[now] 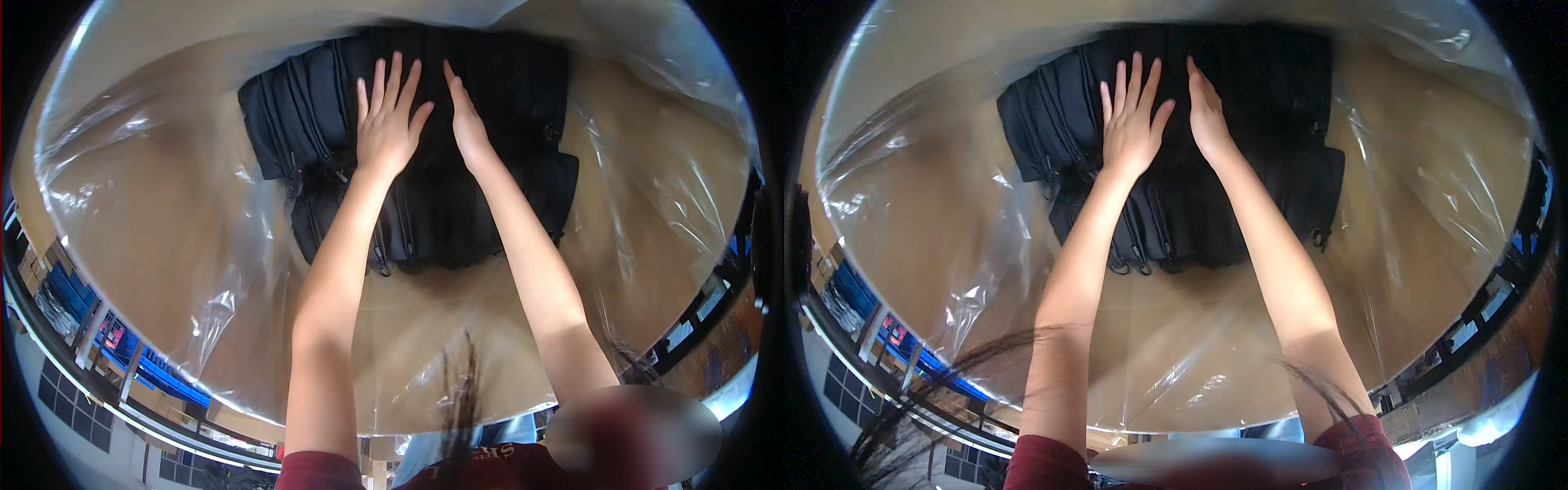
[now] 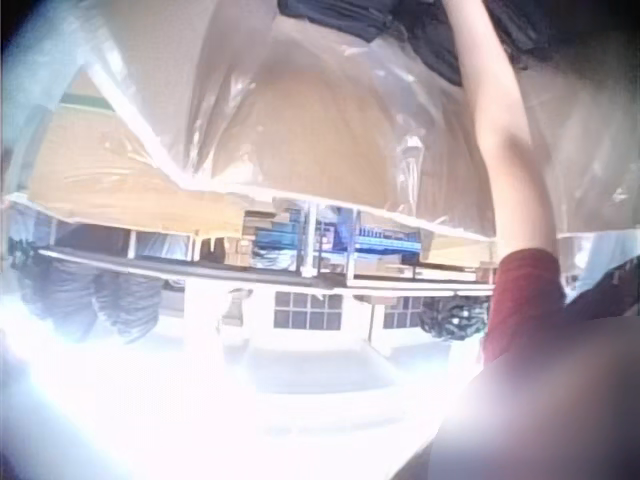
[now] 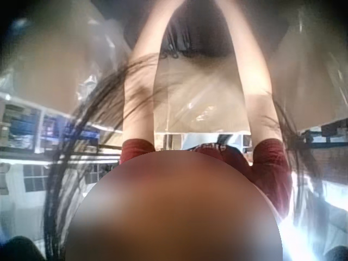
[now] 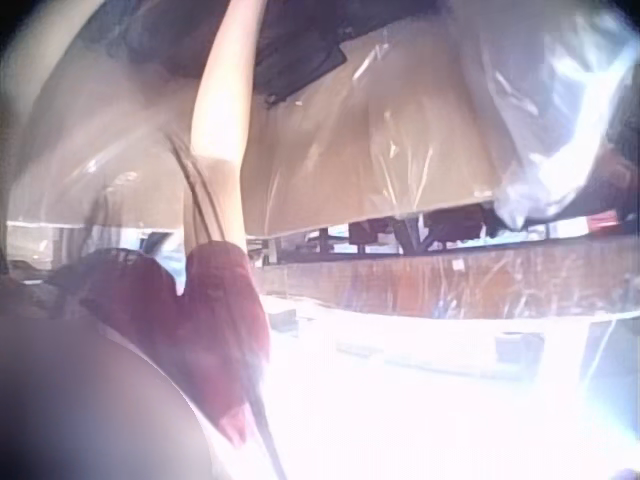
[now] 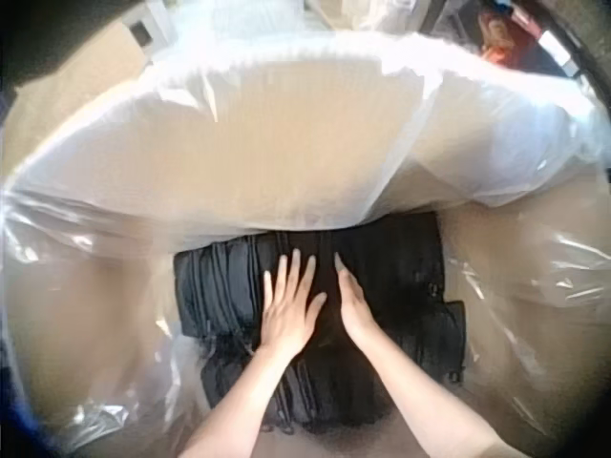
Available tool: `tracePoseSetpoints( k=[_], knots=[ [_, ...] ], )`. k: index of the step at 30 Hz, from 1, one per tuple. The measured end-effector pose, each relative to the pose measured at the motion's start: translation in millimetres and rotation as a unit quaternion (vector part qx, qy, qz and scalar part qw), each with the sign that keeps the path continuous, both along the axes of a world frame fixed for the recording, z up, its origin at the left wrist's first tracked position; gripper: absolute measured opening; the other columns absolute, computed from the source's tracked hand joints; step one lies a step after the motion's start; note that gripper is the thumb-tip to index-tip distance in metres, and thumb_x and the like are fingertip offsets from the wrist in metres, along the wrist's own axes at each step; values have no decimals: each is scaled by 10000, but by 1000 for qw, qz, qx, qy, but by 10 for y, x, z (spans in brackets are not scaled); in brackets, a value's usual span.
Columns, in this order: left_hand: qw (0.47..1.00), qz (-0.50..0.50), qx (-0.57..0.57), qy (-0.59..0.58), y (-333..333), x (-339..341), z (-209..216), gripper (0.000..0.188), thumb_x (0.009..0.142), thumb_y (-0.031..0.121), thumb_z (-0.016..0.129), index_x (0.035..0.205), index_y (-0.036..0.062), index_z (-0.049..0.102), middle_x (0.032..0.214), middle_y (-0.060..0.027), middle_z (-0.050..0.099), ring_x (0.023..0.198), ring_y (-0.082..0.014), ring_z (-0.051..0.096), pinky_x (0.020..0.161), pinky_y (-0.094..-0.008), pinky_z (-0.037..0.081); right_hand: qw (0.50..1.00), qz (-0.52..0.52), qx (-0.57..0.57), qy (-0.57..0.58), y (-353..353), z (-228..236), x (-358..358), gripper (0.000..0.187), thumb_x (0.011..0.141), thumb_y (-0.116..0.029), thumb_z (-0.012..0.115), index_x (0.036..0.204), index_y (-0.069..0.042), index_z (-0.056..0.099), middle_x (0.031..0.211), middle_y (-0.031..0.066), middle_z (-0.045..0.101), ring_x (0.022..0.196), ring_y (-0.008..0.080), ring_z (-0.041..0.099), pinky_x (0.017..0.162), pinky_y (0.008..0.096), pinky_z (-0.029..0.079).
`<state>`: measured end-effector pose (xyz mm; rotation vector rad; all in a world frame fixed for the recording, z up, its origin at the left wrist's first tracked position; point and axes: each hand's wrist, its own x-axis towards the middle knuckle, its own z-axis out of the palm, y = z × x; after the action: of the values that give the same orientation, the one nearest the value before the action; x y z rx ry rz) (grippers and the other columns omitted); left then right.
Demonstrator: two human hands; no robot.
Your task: Group black fabric pouches into stacks and place them into a large cardboard shipping box.
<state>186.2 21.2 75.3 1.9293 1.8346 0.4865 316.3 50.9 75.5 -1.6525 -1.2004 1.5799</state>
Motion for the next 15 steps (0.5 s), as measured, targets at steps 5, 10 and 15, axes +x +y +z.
tracePoseSetpoints(
  k=[5, 10, 15],
  knots=[
    [988, 80, -79, -104, -734, 88, 1061, 458, 972, 255, 443, 1401, 101, 401, 1523, -156, 221, 1373, -366, 268, 1113, -489, 217, 988, 85, 78, -102, -550, 278, 585, 495, 1017, -327, 273, 1411, -37, 356, 1417, 242, 376, 1331, 354, 343, 1108, 390, 248],
    [926, 138, -221, -273, -1951, 18, 2725, 206, 940, 155, 537, 1099, 54, 621, 1202, -144, 579, 1135, -265, 552, 986, -334, 410, 986, 109, 30, -125, -1456, 1594, 943, 347, 950, -245, 476, 1205, -34, 579, 1286, 169, 534, 1223, 331, 460, 1031, 396, 355],
    [885, 134, -232, -381, -1900, 198, 4158, 153, 915, 119, 570, 929, 5, 671, 1015, -93, 615, 955, -188, 590, 864, -298, 454, 948, 184, 87, -243, -2047, 3610, 1475, 251, 876, -167, 512, 1082, -79, 626, 1139, 137, 589, 1113, 320, 515, 942, 406, 414]
  ],
)
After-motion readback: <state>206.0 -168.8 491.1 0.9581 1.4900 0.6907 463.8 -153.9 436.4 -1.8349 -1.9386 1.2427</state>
